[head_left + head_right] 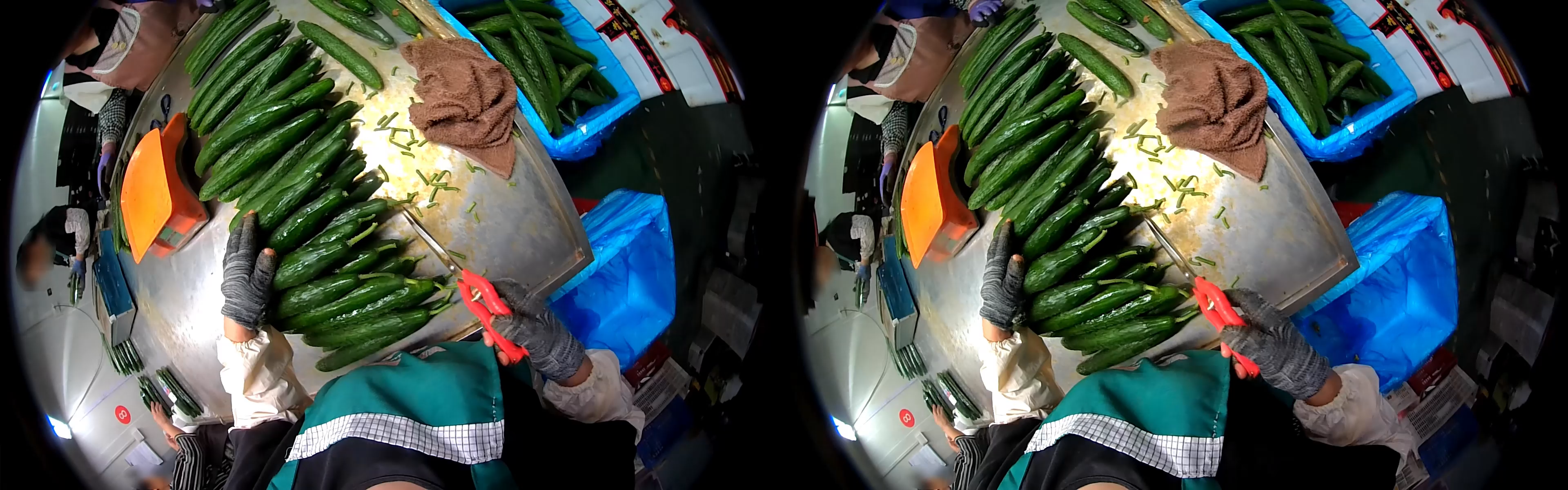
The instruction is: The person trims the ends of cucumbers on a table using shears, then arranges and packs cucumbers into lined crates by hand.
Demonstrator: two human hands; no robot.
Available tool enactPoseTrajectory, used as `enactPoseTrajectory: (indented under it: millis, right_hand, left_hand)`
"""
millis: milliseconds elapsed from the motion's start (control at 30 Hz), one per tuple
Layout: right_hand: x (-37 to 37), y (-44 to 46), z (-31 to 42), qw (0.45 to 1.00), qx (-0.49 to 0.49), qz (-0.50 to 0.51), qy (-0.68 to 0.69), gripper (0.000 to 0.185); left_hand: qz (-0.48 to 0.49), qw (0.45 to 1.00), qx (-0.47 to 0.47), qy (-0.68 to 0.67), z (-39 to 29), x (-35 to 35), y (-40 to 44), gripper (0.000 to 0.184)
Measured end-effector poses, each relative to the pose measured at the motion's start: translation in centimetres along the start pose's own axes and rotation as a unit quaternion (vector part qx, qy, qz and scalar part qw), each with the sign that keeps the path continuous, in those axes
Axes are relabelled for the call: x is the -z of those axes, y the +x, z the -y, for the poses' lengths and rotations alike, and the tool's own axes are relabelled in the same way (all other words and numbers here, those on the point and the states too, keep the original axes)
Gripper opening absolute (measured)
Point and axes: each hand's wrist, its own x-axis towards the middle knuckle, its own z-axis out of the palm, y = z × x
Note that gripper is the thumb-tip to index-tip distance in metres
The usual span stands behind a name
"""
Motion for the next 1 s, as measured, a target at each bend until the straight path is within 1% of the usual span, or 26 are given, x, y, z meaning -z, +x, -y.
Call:
enactPoseTrajectory:
  millis: [33, 100, 133, 267, 333, 467, 533, 567, 600, 667, 733, 767, 833, 867, 933, 967, 1000]
  right_hand:
    - [0.0, 0.2, -0.1, 1.000, 0.002, -0.002, 0.003, 0.049]
    - [0.0, 0.9, -0.4, 0.999, 0.019, 0.005, -0.045, 0.046]
    - [-0.2, 1.2, -0.7, 0.998, 0.040, 0.006, -0.045, 0.044]
    - [-0.5, 2.0, -1.6, 0.998, 0.036, -0.006, -0.044, 0.043]
    - [-0.5, 2.4, -2.4, 0.990, 0.080, -0.012, -0.114, 0.043]
    - [-1.5, 2.4, -1.6, 0.993, 0.096, -0.030, -0.065, 0.043]
    - [-1.8, 2.5, -1.5, 0.998, 0.057, -0.020, -0.029, 0.044]
    - [-1.8, 2.6, -1.7, 0.998, 0.057, -0.020, -0.027, 0.044]
    - [-1.8, 2.8, -2.1, 0.991, 0.092, -0.033, -0.091, 0.043]
    - [-2.2, 2.9, -2.0, 0.979, 0.126, -0.049, -0.152, 0.043]
    - [-2.7, 2.6, -1.1, 0.996, 0.035, -0.049, -0.062, 0.042]
    - [-2.7, 2.8, -1.5, 0.996, 0.035, -0.049, -0.061, 0.042]
    - [-2.6, 3.2, -2.6, 0.968, 0.153, -0.082, -0.183, 0.041]
    - [-2.7, 3.2, -2.6, 0.968, 0.153, -0.082, -0.183, 0.041]
    - [-3.0, 3.0, -2.4, 0.969, 0.095, -0.092, -0.207, 0.041]
    - [-2.9, 3.2, -2.7, 0.970, 0.095, -0.092, -0.205, 0.041]
    - [-2.7, 3.5, -3.2, 0.959, 0.148, -0.107, -0.217, 0.041]
  left_hand:
    - [0.002, 1.000, -0.004, 0.001, 0.1, 0.0, 0.0, 0.054]
    - [0.001, 1.000, -0.003, -0.008, 0.3, -0.1, 0.0, 0.054]
    - [0.002, 1.000, -0.005, -0.006, 0.3, -0.1, -0.1, 0.054]
    - [0.006, 1.000, 0.004, -0.024, 0.2, 0.1, -0.1, 0.053]
    - [0.009, 1.000, 0.006, -0.027, 0.2, 0.0, -0.1, 0.052]
    - [0.001, 0.999, -0.009, -0.035, 0.5, -0.2, -0.2, 0.052]
    - [0.002, 0.999, -0.013, -0.033, 0.6, -0.2, -0.2, 0.052]
    - [0.000, 0.999, -0.010, -0.035, 0.5, -0.2, -0.2, 0.052]
    - [-0.001, 0.999, -0.008, -0.036, 0.5, -0.2, -0.2, 0.051]
    - [0.002, 0.999, -0.010, -0.033, 0.4, -0.1, -0.2, 0.051]
    - [0.005, 0.999, -0.012, -0.032, 0.5, -0.1, -0.1, 0.051]
    - [0.007, 0.999, -0.010, -0.032, 0.6, -0.2, -0.1, 0.051]
    - [0.009, 0.999, -0.009, -0.032, 0.8, -0.2, -0.1, 0.051]
    - [0.011, 1.000, -0.009, -0.025, 0.9, -0.2, -0.1, 0.051]
    - [0.014, 1.000, -0.009, -0.017, 1.0, -0.2, -0.1, 0.051]
    - [0.011, 1.000, -0.007, -0.021, 1.1, -0.3, -0.2, 0.051]
    - [0.009, 1.000, -0.005, -0.024, 1.2, -0.3, -0.2, 0.050]
